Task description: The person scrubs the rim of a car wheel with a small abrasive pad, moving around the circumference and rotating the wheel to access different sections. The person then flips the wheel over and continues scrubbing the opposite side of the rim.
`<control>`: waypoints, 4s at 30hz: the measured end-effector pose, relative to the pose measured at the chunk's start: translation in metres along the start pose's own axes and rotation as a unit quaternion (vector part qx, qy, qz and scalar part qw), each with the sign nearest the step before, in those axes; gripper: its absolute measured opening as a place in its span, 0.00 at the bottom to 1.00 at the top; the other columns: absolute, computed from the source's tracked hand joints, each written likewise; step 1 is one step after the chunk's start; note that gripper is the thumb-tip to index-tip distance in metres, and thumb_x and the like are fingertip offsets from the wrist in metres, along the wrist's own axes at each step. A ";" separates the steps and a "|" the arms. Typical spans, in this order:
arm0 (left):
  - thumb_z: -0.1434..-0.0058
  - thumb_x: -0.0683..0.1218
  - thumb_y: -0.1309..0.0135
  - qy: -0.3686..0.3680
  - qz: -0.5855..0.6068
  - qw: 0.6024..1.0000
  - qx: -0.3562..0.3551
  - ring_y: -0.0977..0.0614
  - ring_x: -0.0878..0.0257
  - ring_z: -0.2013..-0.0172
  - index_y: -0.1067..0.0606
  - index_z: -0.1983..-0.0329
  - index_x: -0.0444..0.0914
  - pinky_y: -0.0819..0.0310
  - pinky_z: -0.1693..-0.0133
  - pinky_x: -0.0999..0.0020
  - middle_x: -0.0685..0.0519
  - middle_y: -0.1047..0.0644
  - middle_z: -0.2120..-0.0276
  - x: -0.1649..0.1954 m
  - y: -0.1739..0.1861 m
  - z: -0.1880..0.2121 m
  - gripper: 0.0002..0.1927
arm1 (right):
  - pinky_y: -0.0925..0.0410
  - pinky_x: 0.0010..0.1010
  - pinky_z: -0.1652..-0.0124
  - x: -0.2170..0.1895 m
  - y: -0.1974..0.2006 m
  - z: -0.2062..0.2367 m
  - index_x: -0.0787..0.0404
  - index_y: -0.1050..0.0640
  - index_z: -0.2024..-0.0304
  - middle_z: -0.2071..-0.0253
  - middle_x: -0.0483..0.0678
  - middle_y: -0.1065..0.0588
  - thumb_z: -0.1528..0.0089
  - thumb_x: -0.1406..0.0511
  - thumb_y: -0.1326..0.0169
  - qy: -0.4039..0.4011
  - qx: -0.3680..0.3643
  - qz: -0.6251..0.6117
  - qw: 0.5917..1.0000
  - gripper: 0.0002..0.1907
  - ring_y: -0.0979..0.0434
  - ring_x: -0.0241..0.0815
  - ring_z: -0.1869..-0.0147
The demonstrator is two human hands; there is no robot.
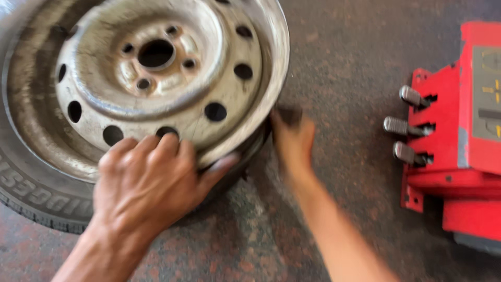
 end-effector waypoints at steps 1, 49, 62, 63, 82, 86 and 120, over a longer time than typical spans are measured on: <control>0.37 0.74 0.63 0.017 0.005 1.000 -0.012 0.27 0.65 0.91 0.27 0.89 0.41 0.27 0.82 0.62 0.54 0.27 0.90 0.005 -0.002 -0.006 0.40 | 0.28 0.30 0.63 0.002 -0.003 -0.016 0.69 0.18 0.59 0.63 0.48 0.17 0.39 0.66 0.40 -0.020 -0.018 -0.020 0.999 0.11 0.20 0.37 0.63; 0.32 0.60 0.50 0.002 0.248 0.968 -0.033 0.23 0.58 0.89 0.20 0.77 0.36 0.28 0.81 0.56 0.49 0.23 0.85 0.028 0.009 -0.043 0.28 | 0.29 0.33 0.68 0.006 -0.028 -0.078 0.69 0.19 0.62 0.68 0.50 0.19 0.39 0.63 0.40 0.047 -0.095 0.018 0.994 0.12 0.23 0.38 0.68; 0.27 0.62 0.52 0.018 0.200 0.976 -0.084 0.23 0.60 0.87 0.21 0.72 0.39 0.27 0.78 0.59 0.50 0.24 0.84 0.025 -0.006 -0.040 0.27 | 0.27 0.33 0.58 0.013 -0.005 0.005 0.68 0.21 0.58 0.62 0.51 0.19 0.35 0.66 0.40 0.134 0.046 0.007 0.990 0.10 0.21 0.39 0.58; 0.28 0.61 0.50 0.008 0.212 0.976 -0.051 0.23 0.58 0.87 0.21 0.75 0.38 0.28 0.79 0.57 0.50 0.24 0.85 0.026 0.000 -0.041 0.27 | 0.27 0.34 0.56 0.013 -0.008 0.011 0.67 0.22 0.56 0.61 0.50 0.19 0.34 0.65 0.40 0.141 0.042 -0.014 0.989 0.10 0.21 0.39 0.57; 0.31 0.61 0.49 0.016 0.243 0.969 -0.050 0.22 0.55 0.88 0.19 0.76 0.35 0.28 0.80 0.55 0.47 0.23 0.84 0.026 0.004 -0.042 0.28 | 0.33 0.36 0.35 0.000 -0.029 -0.050 0.64 0.29 0.39 0.39 0.50 0.26 0.27 0.65 0.48 0.191 -0.153 -0.179 0.953 0.16 0.27 0.43 0.34; 0.31 0.61 0.48 0.007 0.225 0.974 -0.016 0.22 0.54 0.88 0.19 0.75 0.35 0.27 0.78 0.54 0.46 0.23 0.87 0.026 0.011 -0.042 0.27 | 0.26 0.37 0.43 0.007 -0.002 -0.038 0.63 0.25 0.43 0.48 0.50 0.21 0.27 0.64 0.49 0.091 -0.036 -0.087 0.991 0.13 0.21 0.45 0.44; 0.35 0.58 0.47 0.024 0.272 0.962 -0.011 0.21 0.48 0.84 0.22 0.79 0.34 0.27 0.77 0.50 0.45 0.22 0.82 0.024 0.019 -0.043 0.26 | 0.33 0.43 0.36 -0.026 -0.024 -0.022 0.69 0.25 0.41 0.38 0.61 0.30 0.30 0.69 0.49 0.281 -0.127 0.199 0.930 0.16 0.28 0.59 0.33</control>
Point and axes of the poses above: each hand's wrist, its own z-axis away from the middle knuckle, its own y-axis out of the back of the hand, x = y × z, the point moved 9 cm from there along -z, towards the middle knuckle
